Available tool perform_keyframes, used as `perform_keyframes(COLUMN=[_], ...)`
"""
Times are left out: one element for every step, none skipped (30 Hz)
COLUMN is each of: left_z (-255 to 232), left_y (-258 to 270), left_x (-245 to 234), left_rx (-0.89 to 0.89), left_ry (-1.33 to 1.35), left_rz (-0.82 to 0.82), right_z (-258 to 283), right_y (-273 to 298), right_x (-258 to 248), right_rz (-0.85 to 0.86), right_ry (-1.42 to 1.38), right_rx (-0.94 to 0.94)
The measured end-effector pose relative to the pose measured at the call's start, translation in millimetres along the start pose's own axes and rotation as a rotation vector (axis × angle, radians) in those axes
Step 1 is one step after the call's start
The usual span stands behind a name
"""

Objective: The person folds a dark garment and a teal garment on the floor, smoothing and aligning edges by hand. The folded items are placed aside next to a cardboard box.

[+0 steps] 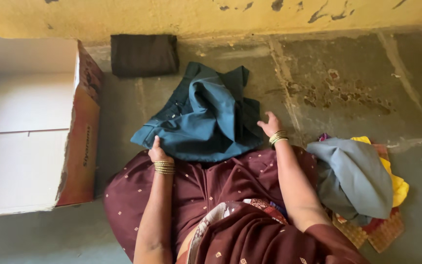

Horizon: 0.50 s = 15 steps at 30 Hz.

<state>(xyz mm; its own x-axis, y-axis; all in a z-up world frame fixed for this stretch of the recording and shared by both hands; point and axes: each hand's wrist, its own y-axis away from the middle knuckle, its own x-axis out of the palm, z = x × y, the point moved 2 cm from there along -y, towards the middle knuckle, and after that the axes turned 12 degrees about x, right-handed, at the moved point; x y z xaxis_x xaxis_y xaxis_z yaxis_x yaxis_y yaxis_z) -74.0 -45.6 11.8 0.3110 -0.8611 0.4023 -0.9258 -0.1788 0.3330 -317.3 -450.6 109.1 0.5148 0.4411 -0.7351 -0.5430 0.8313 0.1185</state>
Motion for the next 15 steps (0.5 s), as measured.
perform_keyframes(left_z=[-1.0,-4.1,-7.4,-11.2,-15.0,-17.1,-18.8,-21.0,-22.2,-22.4,-21.6,-20.1,-20.2,-18.3,-16.9], left_y=[1.8,1.6,2.0,1.4,0.9,0.2,-0.5,-1.8,-3.0,-3.8,-4.0,-3.6,-4.3,-3.7,-3.5], left_x=[-0.2,-0.5,-1.5,-2.6,-5.1,-5.0,-5.8,-6.3,-6.2,-7.1,-7.7,-8.3,-9.5,-8.9,-8.3], left_rx=[-0.038,-0.073,-0.108,-0.148,-0.188,-0.227,-0.226,-0.223,-0.22,-0.216,-0.213,-0.214,-0.206,-0.201,-0.196], left_ry=[0.098,0.199,0.299,0.346,0.394,0.448,0.455,0.463,0.47,0.455,0.44,0.424,0.421,0.421,0.421], left_rz=[0.027,0.052,0.078,0.092,0.106,0.119,0.12,0.121,0.122,0.11,0.099,0.089,0.093,0.096,0.1], right_z=[-14.9,-20.3,-21.5,-18.2,-13.8,-6.2,0.3,5.8,10.3,11.8,11.7,7.6,2.3,-4.7,-12.0], right_y=[-2.1,-4.2,-4.5,-4.7,-2.2,-1.5,0.1,1.2,2.2,3.7,3.3,1.7,-1.1,-6.4,-14.3], right_x=[2.1,8.1,15.9,24.9,34.3,43.2,48.8,56.1,63.7,70.9,75.6,79.1,84.1,87.2,89.4], right_rz=[0.083,0.162,0.241,0.319,0.262,0.203,0.144,0.197,0.249,0.3,0.301,0.302,0.291,0.265,0.231], right_ry=[0.018,-0.015,-0.048,-0.083,-0.003,0.079,0.161,0.28,0.399,0.518,0.49,0.476,0.452,0.433,0.411], right_rx=[0.107,0.081,0.053,0.021,0.027,0.027,0.026,0.087,0.148,0.211,0.226,0.252,0.261,0.25,0.225])
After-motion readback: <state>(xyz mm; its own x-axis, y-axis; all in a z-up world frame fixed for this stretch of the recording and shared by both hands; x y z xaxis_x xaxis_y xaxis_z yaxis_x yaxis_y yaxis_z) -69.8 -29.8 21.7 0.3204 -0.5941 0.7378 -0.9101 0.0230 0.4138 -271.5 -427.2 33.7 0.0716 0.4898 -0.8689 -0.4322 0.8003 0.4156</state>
